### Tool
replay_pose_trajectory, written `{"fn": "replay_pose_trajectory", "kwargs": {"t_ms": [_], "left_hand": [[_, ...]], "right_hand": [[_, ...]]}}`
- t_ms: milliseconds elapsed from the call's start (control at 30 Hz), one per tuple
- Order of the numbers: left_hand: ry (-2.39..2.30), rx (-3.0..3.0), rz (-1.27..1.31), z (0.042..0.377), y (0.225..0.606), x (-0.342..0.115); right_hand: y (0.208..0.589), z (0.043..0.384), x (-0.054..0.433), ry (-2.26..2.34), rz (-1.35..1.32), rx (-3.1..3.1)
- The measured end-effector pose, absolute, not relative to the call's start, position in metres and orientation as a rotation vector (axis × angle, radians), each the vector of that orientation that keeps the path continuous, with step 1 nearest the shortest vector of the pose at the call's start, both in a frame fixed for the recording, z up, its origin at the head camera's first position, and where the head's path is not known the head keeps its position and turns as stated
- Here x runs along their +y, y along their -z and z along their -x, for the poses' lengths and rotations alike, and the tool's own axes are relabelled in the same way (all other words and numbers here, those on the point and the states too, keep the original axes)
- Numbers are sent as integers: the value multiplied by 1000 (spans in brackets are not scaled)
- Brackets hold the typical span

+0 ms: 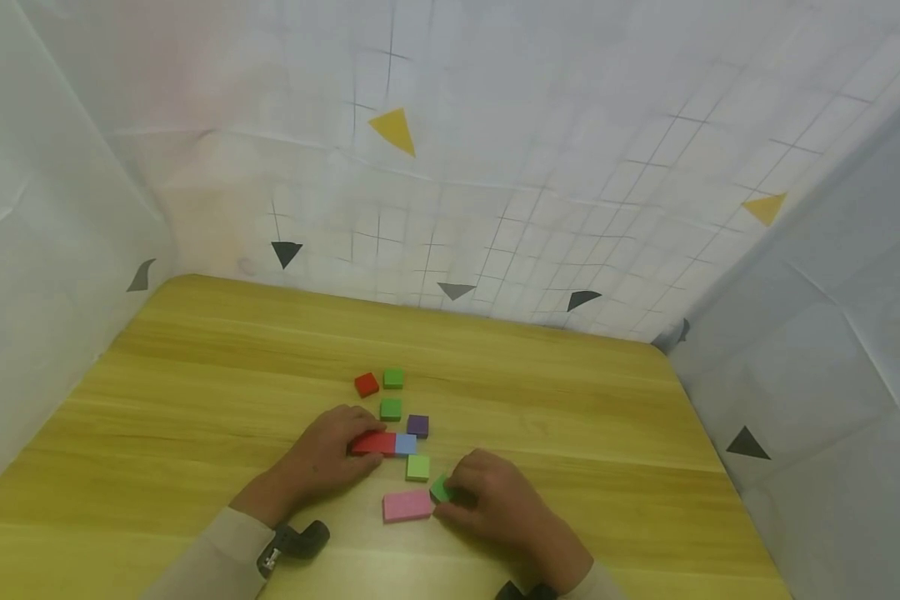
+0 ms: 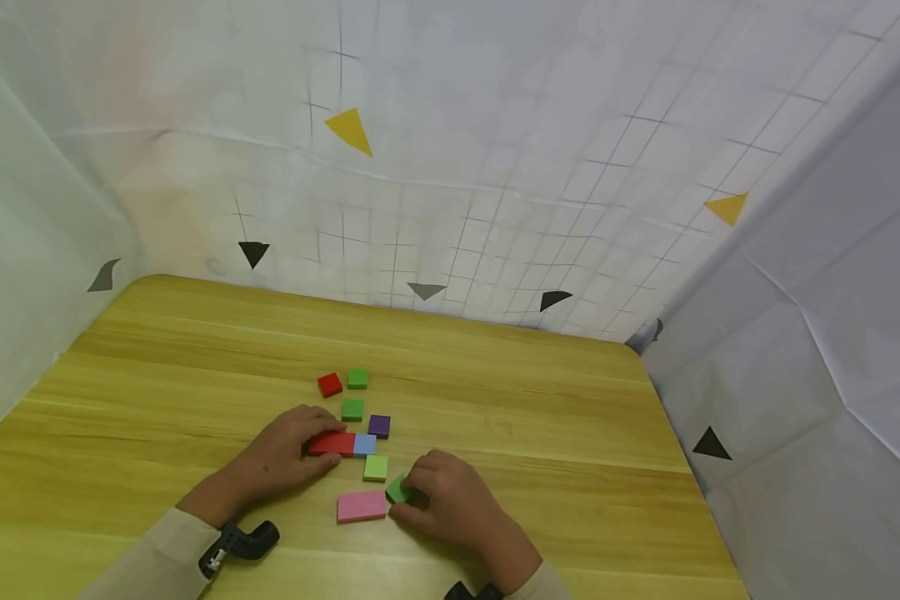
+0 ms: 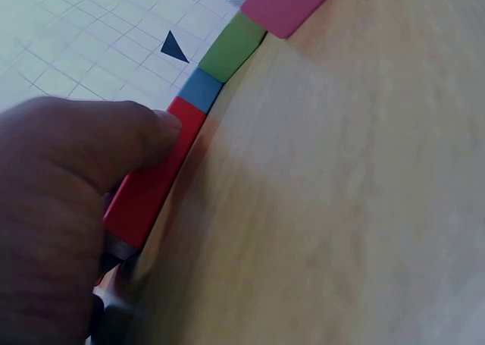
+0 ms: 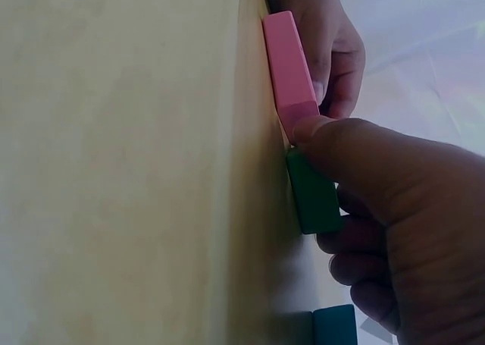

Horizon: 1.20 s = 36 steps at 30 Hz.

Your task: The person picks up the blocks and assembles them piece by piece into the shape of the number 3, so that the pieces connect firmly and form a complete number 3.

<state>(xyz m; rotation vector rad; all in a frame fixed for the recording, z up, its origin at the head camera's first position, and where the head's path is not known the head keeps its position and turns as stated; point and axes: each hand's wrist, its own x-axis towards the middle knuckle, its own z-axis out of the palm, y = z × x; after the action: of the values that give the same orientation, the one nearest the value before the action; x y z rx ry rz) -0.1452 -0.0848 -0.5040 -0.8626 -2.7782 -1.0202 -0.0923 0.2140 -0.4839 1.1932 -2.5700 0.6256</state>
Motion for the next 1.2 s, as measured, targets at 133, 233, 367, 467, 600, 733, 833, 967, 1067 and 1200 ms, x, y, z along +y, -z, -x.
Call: {"fn": "replay_pose_trajectory", "kwargs": {"t_ms": [133, 233, 367, 467, 600, 733, 833, 967, 1067, 1200], "left_hand": [[1017, -2772, 863, 145, 505, -85], [1026, -2785, 851, 145, 505, -85], [1042, -2808, 835, 144, 504, -85], [1047, -2800, 843, 144, 503, -85], [1046, -2785, 859, 143, 501, -85], [1040, -2793, 859, 143, 501, -85], [1039, -2811, 845, 144, 501, -86], [1049, -2817, 838, 144, 500, -86], [1052, -2808, 841, 144, 501, -86], [1046, -2814, 832, 144, 501, -86]], "right_hand": [[484, 92, 213, -640, -1197, -2589], [484, 92, 213, -631, -1199, -2585], [484, 92, 212, -623, -1231, -2532], [484, 92, 211, -629, -1244, -2512], [483, 90, 210, -619, -1246, -2523], [483, 88, 207, -629, -1263, -2523], [483, 87, 205, -643, -1268, -2520], [487, 86, 203, -645, -1290, -2493], [489, 86, 202, -636, -1298, -2488], [488, 86, 200, -635, -1291, -2509]]}}
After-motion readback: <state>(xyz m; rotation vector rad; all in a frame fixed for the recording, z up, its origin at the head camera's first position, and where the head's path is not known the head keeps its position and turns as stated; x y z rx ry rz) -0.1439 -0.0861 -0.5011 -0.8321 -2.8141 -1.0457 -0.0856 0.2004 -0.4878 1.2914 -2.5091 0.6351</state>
